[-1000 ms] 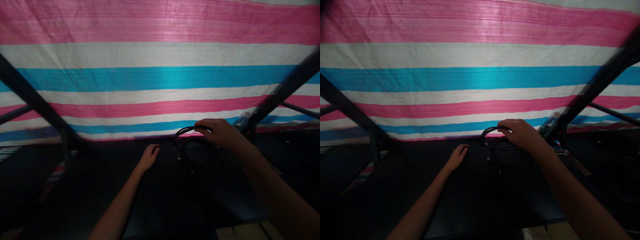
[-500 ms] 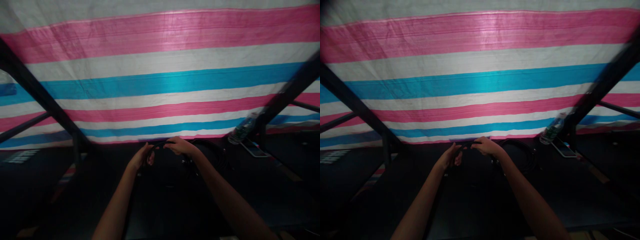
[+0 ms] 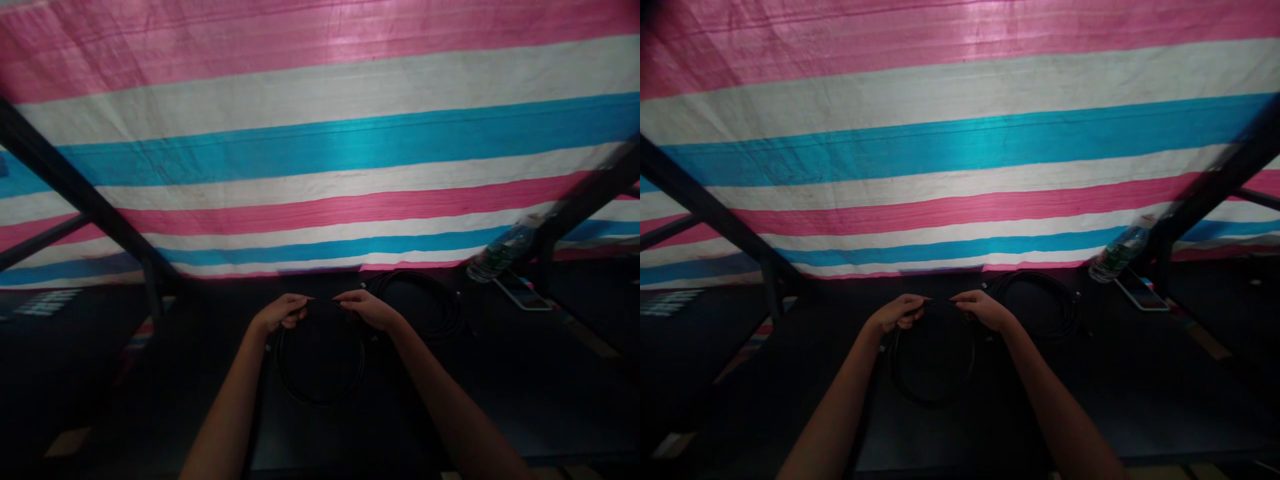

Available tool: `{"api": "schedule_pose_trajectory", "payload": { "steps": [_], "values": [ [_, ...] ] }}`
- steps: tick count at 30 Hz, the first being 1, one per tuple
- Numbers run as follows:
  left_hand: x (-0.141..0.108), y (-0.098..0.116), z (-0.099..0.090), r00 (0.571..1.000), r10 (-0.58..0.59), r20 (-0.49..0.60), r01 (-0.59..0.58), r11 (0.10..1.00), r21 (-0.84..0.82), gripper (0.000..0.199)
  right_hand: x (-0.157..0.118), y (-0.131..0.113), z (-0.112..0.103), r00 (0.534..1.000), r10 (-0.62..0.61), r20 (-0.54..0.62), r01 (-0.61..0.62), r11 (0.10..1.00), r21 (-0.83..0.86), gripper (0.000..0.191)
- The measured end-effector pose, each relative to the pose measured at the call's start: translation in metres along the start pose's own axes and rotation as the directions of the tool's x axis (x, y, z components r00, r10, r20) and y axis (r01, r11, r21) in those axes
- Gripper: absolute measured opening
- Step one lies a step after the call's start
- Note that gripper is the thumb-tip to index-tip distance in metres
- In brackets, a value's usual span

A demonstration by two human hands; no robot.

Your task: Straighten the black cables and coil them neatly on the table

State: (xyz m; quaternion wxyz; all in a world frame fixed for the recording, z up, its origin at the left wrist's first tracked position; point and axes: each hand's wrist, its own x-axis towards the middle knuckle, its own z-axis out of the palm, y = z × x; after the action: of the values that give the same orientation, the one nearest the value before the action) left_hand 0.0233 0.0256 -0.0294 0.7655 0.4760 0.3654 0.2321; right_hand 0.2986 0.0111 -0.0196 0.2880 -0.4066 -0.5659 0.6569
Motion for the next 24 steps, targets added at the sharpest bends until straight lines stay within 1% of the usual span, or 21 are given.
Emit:
{"api": "schedule_pose_trajectory", "payload": {
  "steps": [4, 6, 8, 12, 14, 16, 18, 21, 24],
  "values": [
    [-0.006, 0.001, -0.006, 0.998, -0.052, 0.022, 0.05, 0.996, 0.074, 0.061, -0.003, 0.003, -0.01, 0.999, -0.012, -0.042, 0.007, 0.992, -0.127, 0.037],
    [-0.01, 0.004, -0.01, 0.998, -0.067, 0.013, 0.065, 0.99, 0.124, 0.064, -0.005, 0.002, -0.016, 0.999, 0.003, -0.034, -0.009, 0.982, -0.189, 0.032],
    [-0.014, 0.008, -0.013, 0.997, -0.074, -0.005, 0.074, 0.981, 0.179, 0.063, -0.008, 0.0, -0.021, 1.0, 0.025, 0.004, -0.023, 0.972, -0.236, 0.03],
    [-0.025, 0.015, -0.02, 0.995, -0.075, -0.063, 0.09, 0.955, 0.283, 0.054, -0.016, -0.002, -0.03, 0.993, 0.076, 0.092, -0.044, 0.948, -0.316, 0.032],
    [-0.027, 0.016, -0.022, 0.992, -0.082, -0.091, 0.108, 0.939, 0.325, 0.051, -0.018, 0.0, -0.032, 0.99, 0.1, 0.104, -0.055, 0.927, -0.372, 0.026],
    [-0.025, 0.014, -0.022, 0.99, -0.084, -0.116, 0.122, 0.922, 0.366, 0.049, -0.017, 0.003, -0.03, 0.992, 0.104, 0.07, -0.063, 0.897, -0.438, 0.016],
    [-0.021, 0.01, -0.021, 0.987, -0.075, -0.145, 0.128, 0.906, 0.404, 0.048, -0.015, 0.007, -0.027, 0.998, 0.061, -0.007, -0.056, 0.863, -0.503, 0.008],
    [-0.015, 0.005, -0.021, 0.98, -0.043, -0.194, 0.126, 0.888, 0.443, 0.051, -0.01, 0.011, -0.019, 0.992, -0.052, -0.111, -0.02, 0.826, -0.563, 0.011],
    [-0.011, 0.003, -0.021, 0.972, -0.006, -0.235, 0.118, 0.878, 0.464, 0.048, -0.007, 0.009, -0.014, 0.976, -0.148, -0.158, 0.033, 0.824, -0.565, 0.011]
  ]
}}
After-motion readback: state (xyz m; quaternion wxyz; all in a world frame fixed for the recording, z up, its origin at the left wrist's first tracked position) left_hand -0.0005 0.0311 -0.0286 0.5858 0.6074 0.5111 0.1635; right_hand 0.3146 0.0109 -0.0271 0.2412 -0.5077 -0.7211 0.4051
